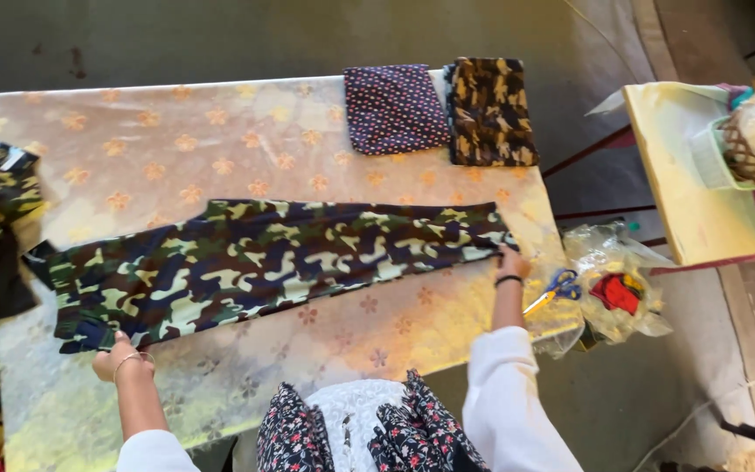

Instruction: Folding various items of clothing including camouflage trousers on a table.

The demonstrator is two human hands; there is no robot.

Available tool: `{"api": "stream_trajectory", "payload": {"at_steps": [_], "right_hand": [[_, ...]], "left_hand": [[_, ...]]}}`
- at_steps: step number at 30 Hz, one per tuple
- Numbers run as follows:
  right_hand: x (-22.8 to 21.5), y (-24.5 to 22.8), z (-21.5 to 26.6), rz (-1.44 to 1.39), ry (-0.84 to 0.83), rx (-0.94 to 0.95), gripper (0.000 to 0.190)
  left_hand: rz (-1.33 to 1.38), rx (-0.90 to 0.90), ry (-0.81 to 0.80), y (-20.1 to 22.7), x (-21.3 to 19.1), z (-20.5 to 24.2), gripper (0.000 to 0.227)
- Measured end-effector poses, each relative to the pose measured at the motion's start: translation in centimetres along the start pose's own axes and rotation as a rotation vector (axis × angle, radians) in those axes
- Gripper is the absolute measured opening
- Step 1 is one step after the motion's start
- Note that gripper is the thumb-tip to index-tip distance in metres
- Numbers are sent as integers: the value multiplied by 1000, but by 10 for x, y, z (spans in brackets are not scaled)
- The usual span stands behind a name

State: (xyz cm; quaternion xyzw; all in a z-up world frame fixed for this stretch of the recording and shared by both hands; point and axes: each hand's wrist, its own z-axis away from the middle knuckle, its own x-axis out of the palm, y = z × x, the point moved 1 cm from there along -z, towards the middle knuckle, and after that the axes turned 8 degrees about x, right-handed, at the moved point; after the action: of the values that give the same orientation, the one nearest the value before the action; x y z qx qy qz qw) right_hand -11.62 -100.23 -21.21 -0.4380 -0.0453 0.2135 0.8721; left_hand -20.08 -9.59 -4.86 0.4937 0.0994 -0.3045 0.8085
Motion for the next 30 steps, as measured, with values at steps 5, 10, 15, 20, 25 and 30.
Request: {"api": "stream_trajectory", "payload": {"at_steps": [5,10,15,20,25,30], "right_hand": [[-40,-13,33,6,29,-73,25],[-38,-4,111,415,328,-334,44],[50,-5,297,883,101,-1118,54],[128,89,404,1105,-596,-1458,62],[124,86,400,1247,-726,-1609,61],[69,95,223,1320,-269,-1278,51]], "left_hand": [[-64,23,15,-78,-13,-48,47],[-260,556,324,-86,-14,6,60],[-381,1285,-164,-51,35,140,28],[-827,1981,-653,-65,121,193,47],[-1094,1876,-932,-15,142,150,56],[-941,1617,-397,-1,68,14,58]]}}
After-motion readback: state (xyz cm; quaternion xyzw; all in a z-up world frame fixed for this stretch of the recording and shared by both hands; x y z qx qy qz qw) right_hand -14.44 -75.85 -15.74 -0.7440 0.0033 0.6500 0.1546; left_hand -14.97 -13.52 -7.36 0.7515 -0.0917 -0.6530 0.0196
